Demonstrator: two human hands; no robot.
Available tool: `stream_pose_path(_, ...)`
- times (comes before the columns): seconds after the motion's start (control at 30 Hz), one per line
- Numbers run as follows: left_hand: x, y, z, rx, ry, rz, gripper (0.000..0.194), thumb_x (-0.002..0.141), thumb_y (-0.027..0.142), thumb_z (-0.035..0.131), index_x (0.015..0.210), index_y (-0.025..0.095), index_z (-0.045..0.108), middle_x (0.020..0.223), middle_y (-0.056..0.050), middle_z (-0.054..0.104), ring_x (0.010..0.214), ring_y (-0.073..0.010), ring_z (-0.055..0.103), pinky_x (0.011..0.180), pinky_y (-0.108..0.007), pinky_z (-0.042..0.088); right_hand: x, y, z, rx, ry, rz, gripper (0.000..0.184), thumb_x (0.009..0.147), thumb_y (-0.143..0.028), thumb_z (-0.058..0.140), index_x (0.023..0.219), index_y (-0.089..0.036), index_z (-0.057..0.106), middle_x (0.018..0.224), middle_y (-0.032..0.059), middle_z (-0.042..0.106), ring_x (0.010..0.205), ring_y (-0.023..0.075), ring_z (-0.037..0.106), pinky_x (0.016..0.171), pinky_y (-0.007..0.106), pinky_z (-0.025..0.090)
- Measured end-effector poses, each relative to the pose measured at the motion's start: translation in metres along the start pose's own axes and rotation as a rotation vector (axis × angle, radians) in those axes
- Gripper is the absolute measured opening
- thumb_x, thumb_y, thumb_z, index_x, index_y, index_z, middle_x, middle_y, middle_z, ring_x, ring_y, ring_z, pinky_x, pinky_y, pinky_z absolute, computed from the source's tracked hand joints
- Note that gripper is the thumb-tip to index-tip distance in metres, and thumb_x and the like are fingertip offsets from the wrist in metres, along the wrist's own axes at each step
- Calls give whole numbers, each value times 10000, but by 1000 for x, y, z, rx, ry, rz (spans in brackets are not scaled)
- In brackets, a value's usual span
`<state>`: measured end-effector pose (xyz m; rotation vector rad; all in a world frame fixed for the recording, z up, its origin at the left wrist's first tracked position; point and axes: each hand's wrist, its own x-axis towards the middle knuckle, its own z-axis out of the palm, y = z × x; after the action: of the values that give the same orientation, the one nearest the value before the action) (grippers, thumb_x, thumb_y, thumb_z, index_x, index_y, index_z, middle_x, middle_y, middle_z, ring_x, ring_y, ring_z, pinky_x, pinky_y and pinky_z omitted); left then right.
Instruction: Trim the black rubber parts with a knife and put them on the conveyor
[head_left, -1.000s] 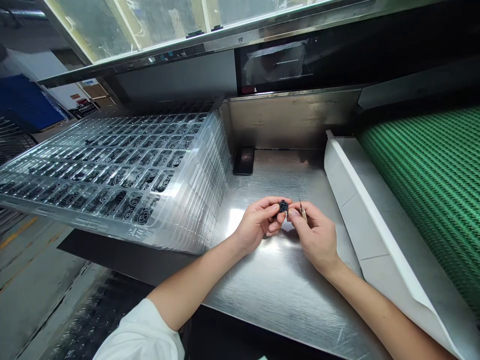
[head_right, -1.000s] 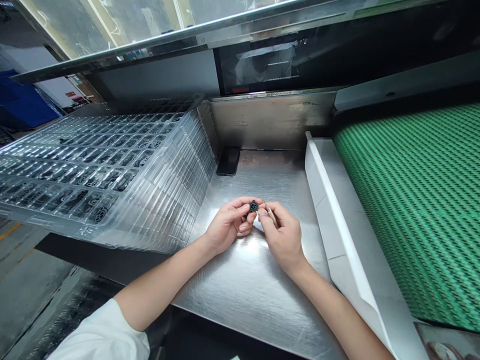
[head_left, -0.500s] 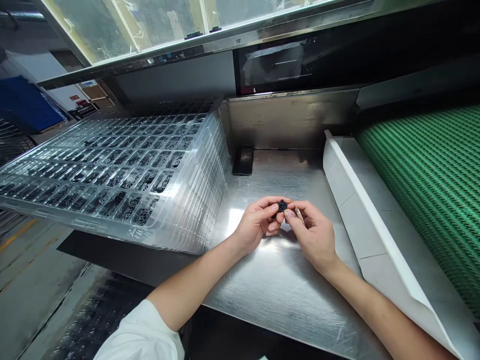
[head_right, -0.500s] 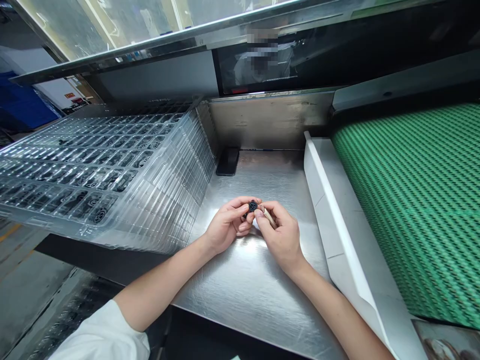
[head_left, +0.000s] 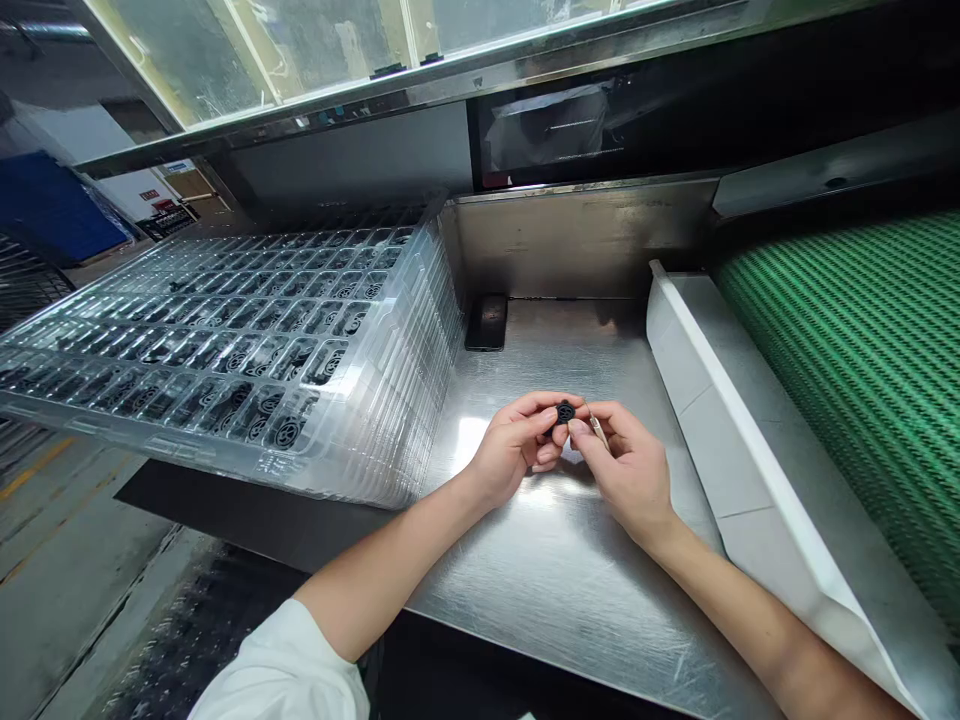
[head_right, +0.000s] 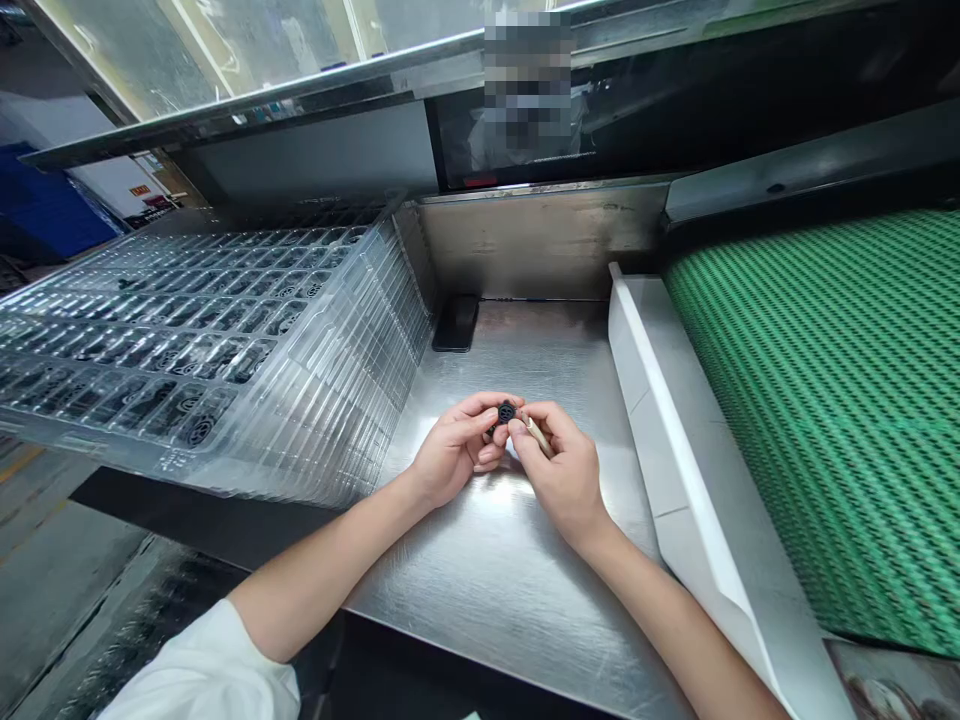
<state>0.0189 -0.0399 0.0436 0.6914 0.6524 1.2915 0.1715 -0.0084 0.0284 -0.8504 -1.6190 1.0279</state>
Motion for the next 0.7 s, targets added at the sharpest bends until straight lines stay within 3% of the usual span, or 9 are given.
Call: stream_pose_path(0.7, 0, -1, -1, 30, 25, -10, 417, 811, 390, 823, 1129, 143, 717, 675, 28, 529, 500, -73, 405, 456, -206, 229, -1, -1, 0, 25, -18, 46, 247, 939, -462, 701, 933, -221, 649, 778, 26, 694, 677, 204, 648, 610, 282, 522)
